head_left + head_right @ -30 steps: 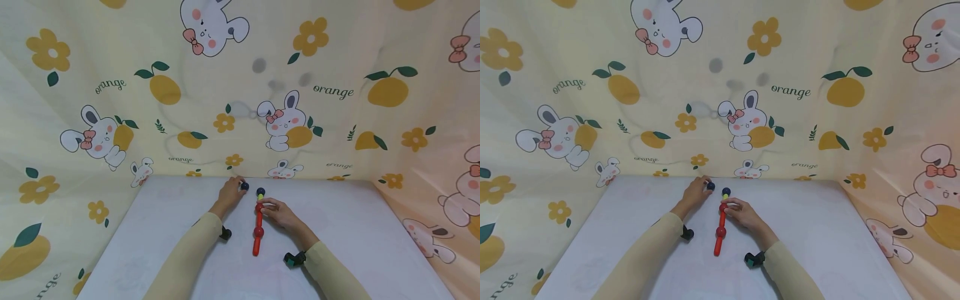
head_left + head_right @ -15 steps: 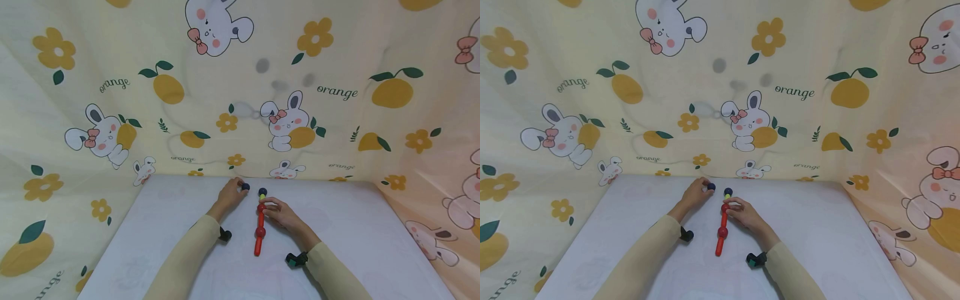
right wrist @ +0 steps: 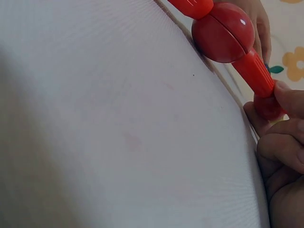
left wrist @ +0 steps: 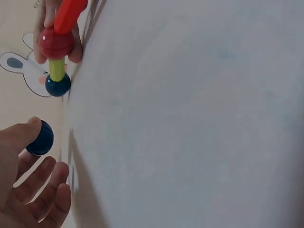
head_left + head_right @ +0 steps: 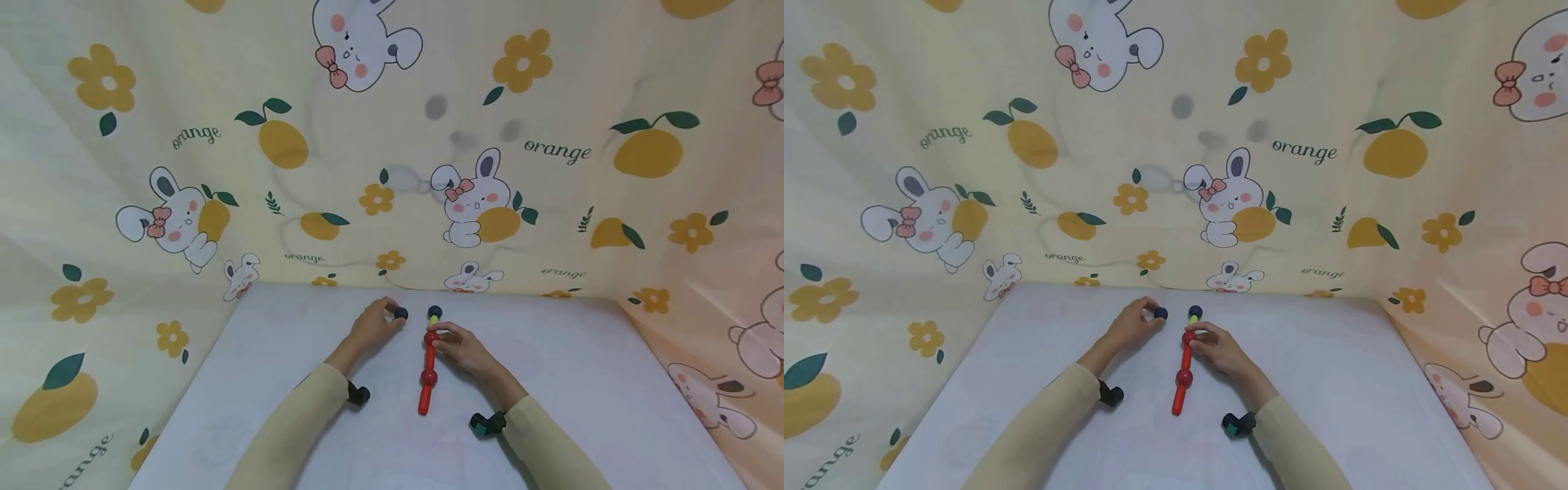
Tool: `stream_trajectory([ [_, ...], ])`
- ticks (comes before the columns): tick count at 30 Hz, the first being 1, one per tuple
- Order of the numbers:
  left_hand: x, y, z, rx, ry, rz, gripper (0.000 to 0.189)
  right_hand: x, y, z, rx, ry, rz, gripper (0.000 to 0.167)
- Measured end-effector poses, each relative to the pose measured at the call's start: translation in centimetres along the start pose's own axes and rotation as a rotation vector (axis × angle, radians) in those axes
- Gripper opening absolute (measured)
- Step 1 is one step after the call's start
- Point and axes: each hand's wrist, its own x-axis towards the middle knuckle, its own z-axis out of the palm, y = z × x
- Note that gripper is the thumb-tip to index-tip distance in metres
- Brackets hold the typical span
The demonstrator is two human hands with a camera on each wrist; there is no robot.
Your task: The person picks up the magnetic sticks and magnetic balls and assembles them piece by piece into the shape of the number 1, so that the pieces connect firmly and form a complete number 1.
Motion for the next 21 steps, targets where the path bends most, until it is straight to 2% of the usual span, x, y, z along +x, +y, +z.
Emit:
stream_trajectory([
  [8, -1.7, 1.3, -0.6, 0.013, -0.045, 0.042, 0.036, 0.1, 0.1, 0.2, -0.019, 0.025, -0.019, 0.039],
  [14, -3.0, 1.9, -1.0, -0.011, -0.097, 0.068, 0.035, 0.0, 0.0, 0.2, -0.025, 0.034, -0.043, 0.038],
  [21, -4.6, 2.3, -1.4, -0.016, -0.135, 0.076, 0.036, 0.0, -0.1, 0.3, -0.038, 0.057, -0.021, 0.036],
])
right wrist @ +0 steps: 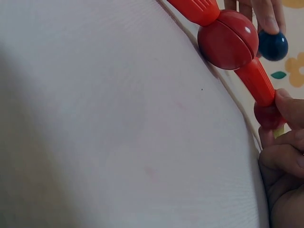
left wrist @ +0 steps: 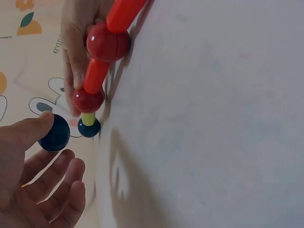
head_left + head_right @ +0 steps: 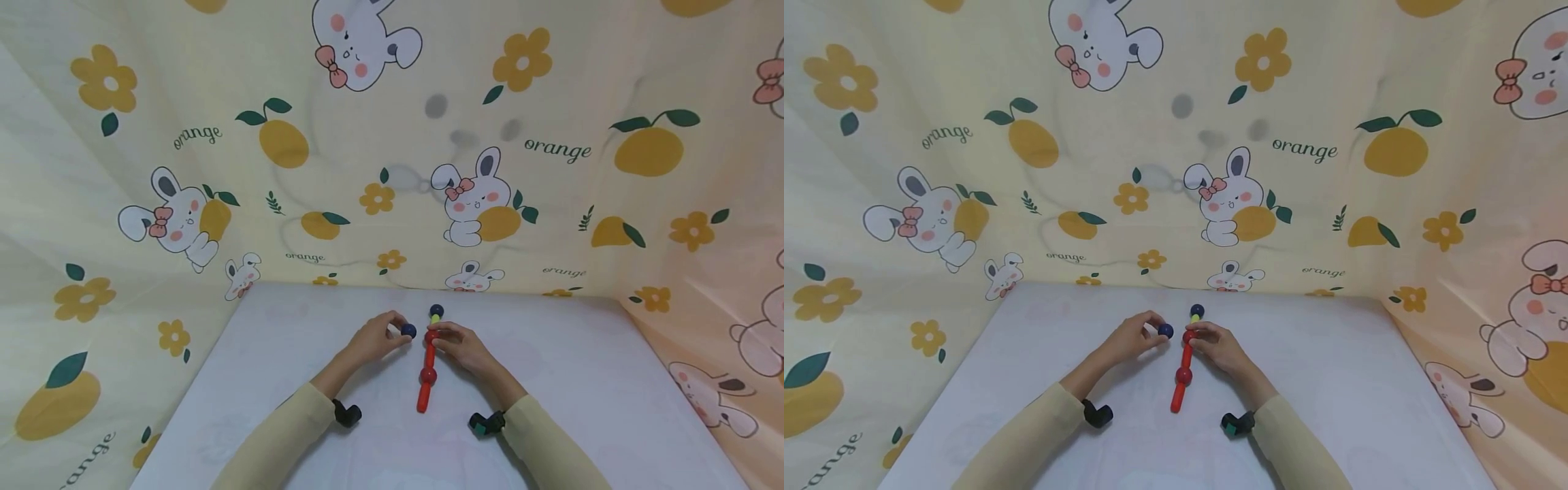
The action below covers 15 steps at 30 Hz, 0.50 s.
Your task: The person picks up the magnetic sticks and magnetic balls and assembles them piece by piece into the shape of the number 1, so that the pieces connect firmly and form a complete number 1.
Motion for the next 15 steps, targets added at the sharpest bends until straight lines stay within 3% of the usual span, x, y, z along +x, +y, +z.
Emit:
stream_trajectory([
  [5, -1.4, -0.1, -0.6, 0.015, -0.009, 0.028, 0.037, 0.0, -0.1, 0.4, -0.028, 0.036, 0.021, 0.035],
  [15, -3.8, -0.9, -1.0, -0.009, -0.022, 0.021, 0.036, 0.2, 0.1, 0.6, -0.042, 0.067, 0.047, 0.036],
])
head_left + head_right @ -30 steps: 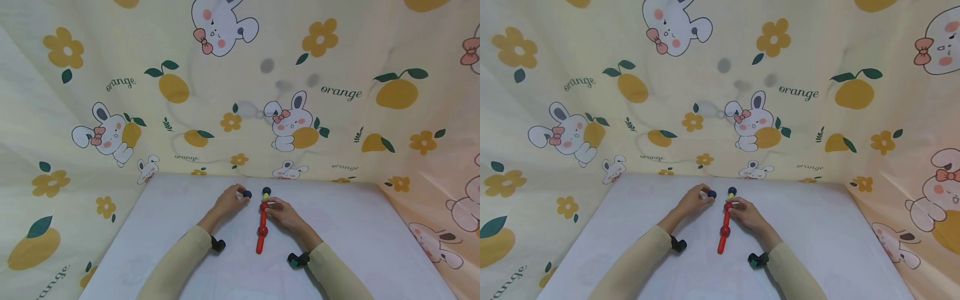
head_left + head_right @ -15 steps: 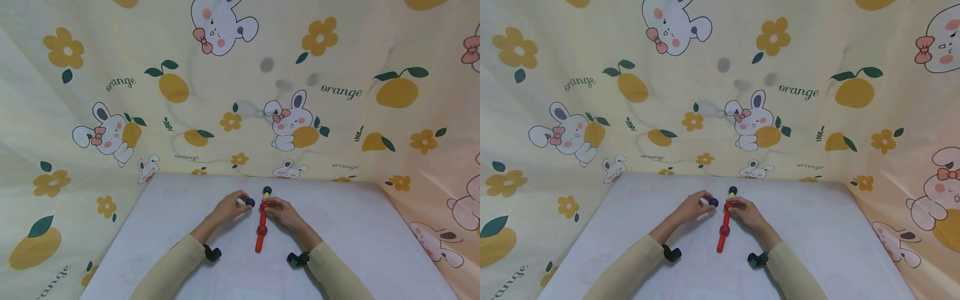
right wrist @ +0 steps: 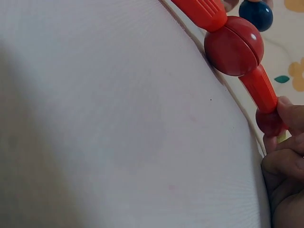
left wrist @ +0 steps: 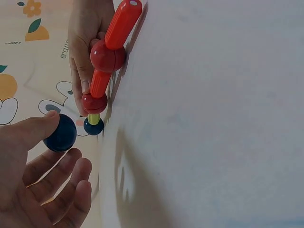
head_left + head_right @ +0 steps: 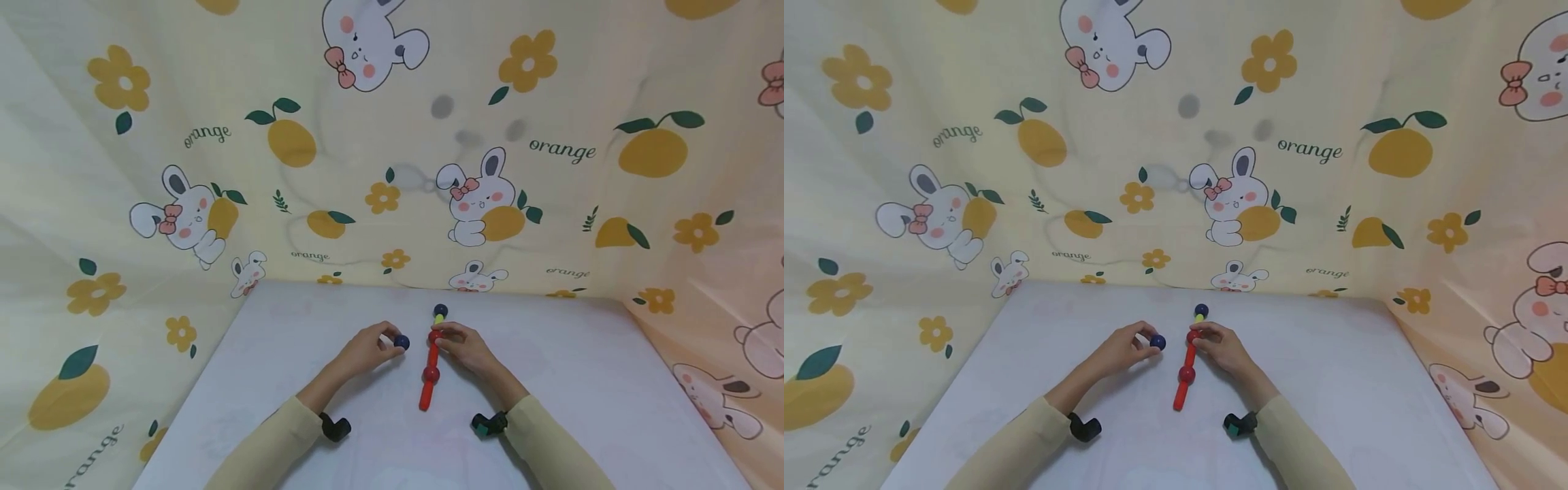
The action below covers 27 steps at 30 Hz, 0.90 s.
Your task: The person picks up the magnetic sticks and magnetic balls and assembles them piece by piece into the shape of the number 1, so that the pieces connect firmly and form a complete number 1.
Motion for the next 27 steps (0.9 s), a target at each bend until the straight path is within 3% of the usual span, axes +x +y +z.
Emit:
stream_trajectory([
  [13, -1.4, 0.0, 0.0, -0.031, 0.017, -0.015, 0.036, -0.2, -0.4, 0.0, -0.021, 0.029, 0.031, 0.031],
  [27, -2.6, -0.1, 0.2, -0.070, -0.008, -0.044, 0.035, -0.4, -0.7, 0.0, -0.129, 0.024, -0.026, 0.028],
])
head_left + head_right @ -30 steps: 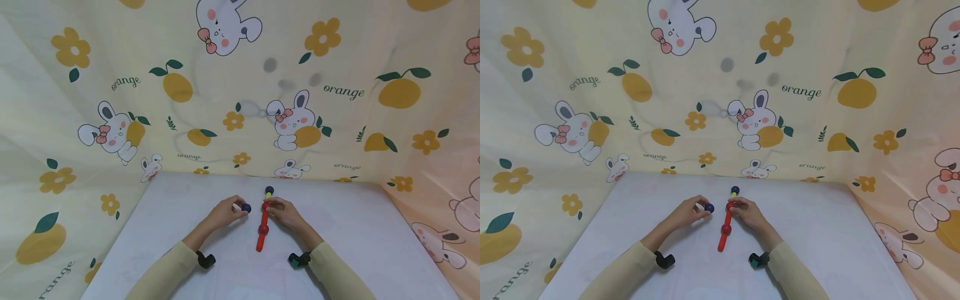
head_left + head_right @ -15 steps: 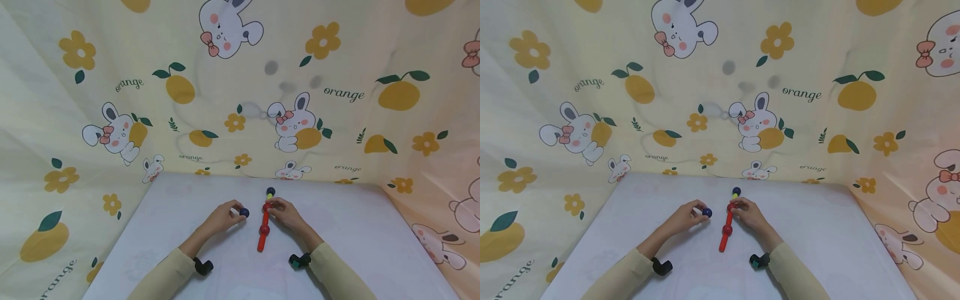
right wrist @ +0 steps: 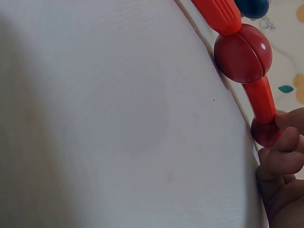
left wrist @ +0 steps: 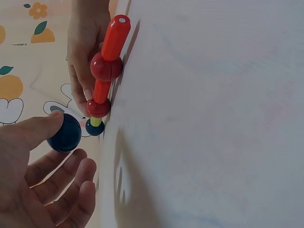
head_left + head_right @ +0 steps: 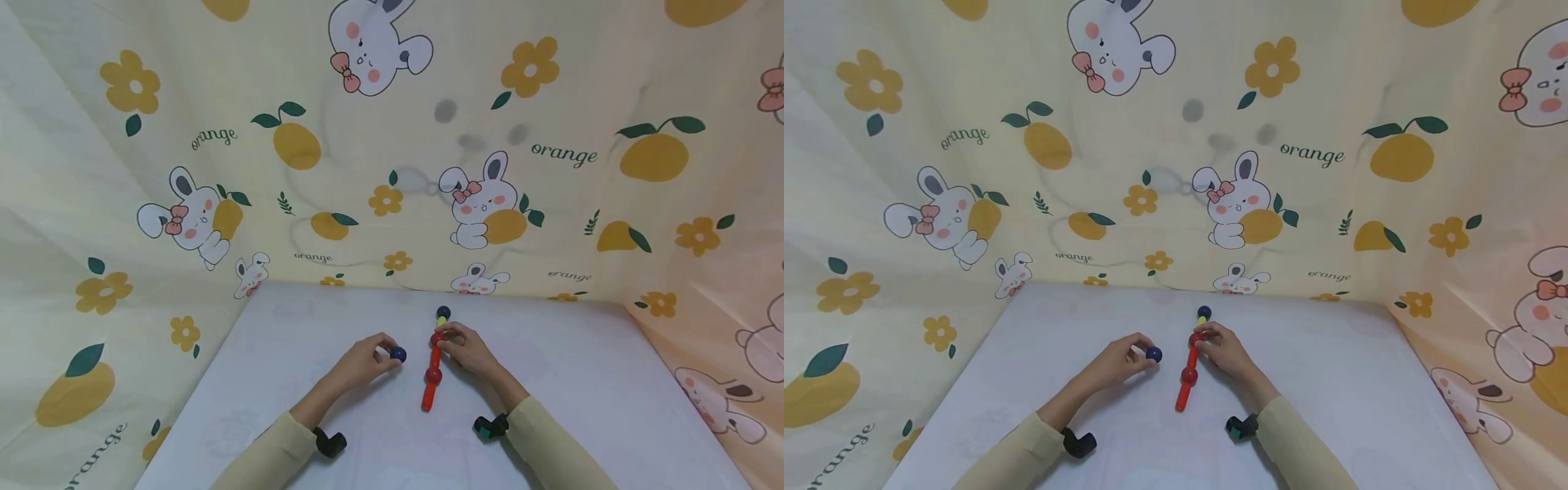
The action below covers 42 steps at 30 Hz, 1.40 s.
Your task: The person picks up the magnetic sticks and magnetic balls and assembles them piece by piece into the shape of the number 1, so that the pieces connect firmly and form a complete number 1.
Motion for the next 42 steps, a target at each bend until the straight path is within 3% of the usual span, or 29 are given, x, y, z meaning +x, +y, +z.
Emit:
stream_trajectory([
  [12, -1.5, -0.3, 0.1, 0.005, -0.023, 0.006, 0.034, -0.5, -0.3, -0.6, -0.052, -0.009, -0.006, 0.033],
  [22, -2.9, -0.3, 0.6, 0.026, -0.044, -0.009, 0.032, -1.4, -0.2, -0.9, -0.032, -0.025, -0.006, 0.032],
  [42, -3.8, -0.6, 0.8, 0.040, -0.129, 0.040, 0.034, -5.1, -0.7, -0.1, -0.088, -0.333, -0.261, 0.031],
])
